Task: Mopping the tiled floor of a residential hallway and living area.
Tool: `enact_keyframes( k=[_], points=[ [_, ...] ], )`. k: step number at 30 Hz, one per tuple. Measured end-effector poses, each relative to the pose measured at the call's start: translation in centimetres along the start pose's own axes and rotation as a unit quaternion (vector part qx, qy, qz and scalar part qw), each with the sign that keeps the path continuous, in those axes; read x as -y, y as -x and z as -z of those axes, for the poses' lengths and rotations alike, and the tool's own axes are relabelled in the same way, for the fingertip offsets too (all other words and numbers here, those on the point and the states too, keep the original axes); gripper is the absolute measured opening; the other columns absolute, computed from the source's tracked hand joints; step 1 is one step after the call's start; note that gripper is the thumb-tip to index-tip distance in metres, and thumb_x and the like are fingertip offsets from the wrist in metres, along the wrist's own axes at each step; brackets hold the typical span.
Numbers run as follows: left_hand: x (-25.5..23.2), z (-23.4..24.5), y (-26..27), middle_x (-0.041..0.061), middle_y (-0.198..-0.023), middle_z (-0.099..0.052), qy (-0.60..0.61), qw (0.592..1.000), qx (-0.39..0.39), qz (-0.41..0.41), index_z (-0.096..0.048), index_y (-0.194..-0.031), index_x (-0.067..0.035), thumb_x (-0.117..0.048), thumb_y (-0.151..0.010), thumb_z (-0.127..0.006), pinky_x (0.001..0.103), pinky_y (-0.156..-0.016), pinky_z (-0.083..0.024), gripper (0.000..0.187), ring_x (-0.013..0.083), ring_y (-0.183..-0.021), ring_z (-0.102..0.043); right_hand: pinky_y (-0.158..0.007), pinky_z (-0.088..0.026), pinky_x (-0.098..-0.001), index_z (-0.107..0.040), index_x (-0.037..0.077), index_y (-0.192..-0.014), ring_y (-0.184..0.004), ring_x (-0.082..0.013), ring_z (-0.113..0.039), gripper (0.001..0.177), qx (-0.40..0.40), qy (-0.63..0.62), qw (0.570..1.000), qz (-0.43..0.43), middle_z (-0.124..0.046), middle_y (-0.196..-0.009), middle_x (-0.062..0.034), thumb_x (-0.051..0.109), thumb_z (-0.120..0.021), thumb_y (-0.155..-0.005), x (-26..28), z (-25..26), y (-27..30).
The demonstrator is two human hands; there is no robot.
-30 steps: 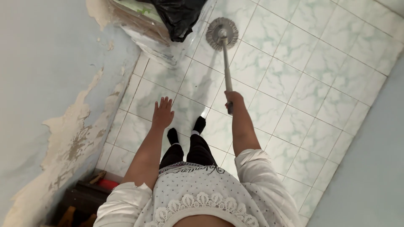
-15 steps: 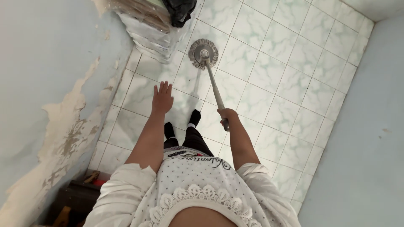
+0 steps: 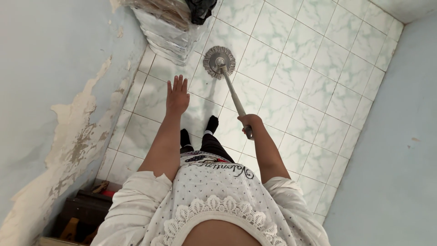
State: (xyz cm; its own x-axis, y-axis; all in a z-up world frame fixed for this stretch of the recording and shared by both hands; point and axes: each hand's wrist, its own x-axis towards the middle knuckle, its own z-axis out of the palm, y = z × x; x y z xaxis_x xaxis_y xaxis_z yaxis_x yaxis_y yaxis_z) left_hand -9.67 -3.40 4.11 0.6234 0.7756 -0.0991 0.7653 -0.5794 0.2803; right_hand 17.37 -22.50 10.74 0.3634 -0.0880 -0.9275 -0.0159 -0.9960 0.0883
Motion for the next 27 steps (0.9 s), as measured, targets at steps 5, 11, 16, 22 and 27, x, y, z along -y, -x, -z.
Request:
enact_keyframes(
  k=[5,11,16,22,27],
  points=[
    [0.3,-1.3,-0.6,0.013,-0.170,-0.022,-0.001,1.000,0.007,0.009,-0.033,-0.159,-0.007,-0.029,-0.100,-0.058,0.054,-0.127,-0.009,0.068,0.0296,-0.158,-0.015,-0.050,-0.051,-0.0352,-0.059,0.001,-0.119,-0.057,-0.0158,-0.057,0.062,-0.003,-0.010,1.000,-0.020,-0.061,-0.073,-0.0057,0.057,-0.064,-0.094,1.2,0.5,0.0],
    [0.2,-2.4,-1.4,0.013,-0.170,-0.020,-0.022,0.999,0.024,0.029,-0.030,-0.160,-0.007,-0.032,-0.100,-0.055,0.054,-0.126,-0.010,0.069,0.0298,-0.157,-0.015,-0.051,-0.052,-0.0362,-0.060,-0.002,-0.119,-0.057,-0.0168,-0.058,0.065,0.010,0.033,0.999,-0.005,-0.063,-0.074,-0.0062,0.059,-0.060,-0.096,4.0,1.6,-1.5],
    [0.2,-2.7,-1.0,0.014,-0.170,-0.021,-0.024,0.998,0.030,0.057,-0.031,-0.160,-0.007,-0.032,-0.101,-0.054,0.054,-0.126,-0.012,0.069,0.0304,-0.157,-0.015,-0.053,-0.054,-0.0381,-0.056,-0.003,-0.122,-0.058,-0.0188,-0.060,0.066,0.022,0.048,0.999,0.014,-0.063,-0.075,-0.0080,0.058,-0.057,-0.097,7.6,2.7,-6.3],
    [0.8,-3.6,-0.1,0.014,-0.170,-0.022,-0.021,0.997,0.016,0.077,-0.032,-0.159,-0.006,-0.032,-0.099,-0.057,0.054,-0.126,-0.013,0.071,0.0303,-0.158,-0.016,-0.053,-0.055,-0.0387,-0.054,-0.006,-0.125,-0.058,-0.0207,-0.062,0.068,0.021,0.044,0.997,0.055,-0.065,-0.074,-0.0097,0.057,-0.057,-0.099,12.4,3.8,-9.8],
    [1.7,-4.1,1.1,0.013,-0.171,-0.021,-0.034,0.995,0.031,0.085,-0.031,-0.160,-0.007,-0.032,-0.101,-0.055,0.054,-0.127,-0.012,0.069,0.0303,-0.159,-0.015,-0.055,-0.057,-0.0406,-0.052,-0.008,-0.127,-0.060,-0.0223,-0.066,0.065,0.039,0.053,0.995,0.072,-0.067,-0.076,-0.0103,0.051,-0.055,-0.099,13.3,2.2,-10.9]
  ],
)
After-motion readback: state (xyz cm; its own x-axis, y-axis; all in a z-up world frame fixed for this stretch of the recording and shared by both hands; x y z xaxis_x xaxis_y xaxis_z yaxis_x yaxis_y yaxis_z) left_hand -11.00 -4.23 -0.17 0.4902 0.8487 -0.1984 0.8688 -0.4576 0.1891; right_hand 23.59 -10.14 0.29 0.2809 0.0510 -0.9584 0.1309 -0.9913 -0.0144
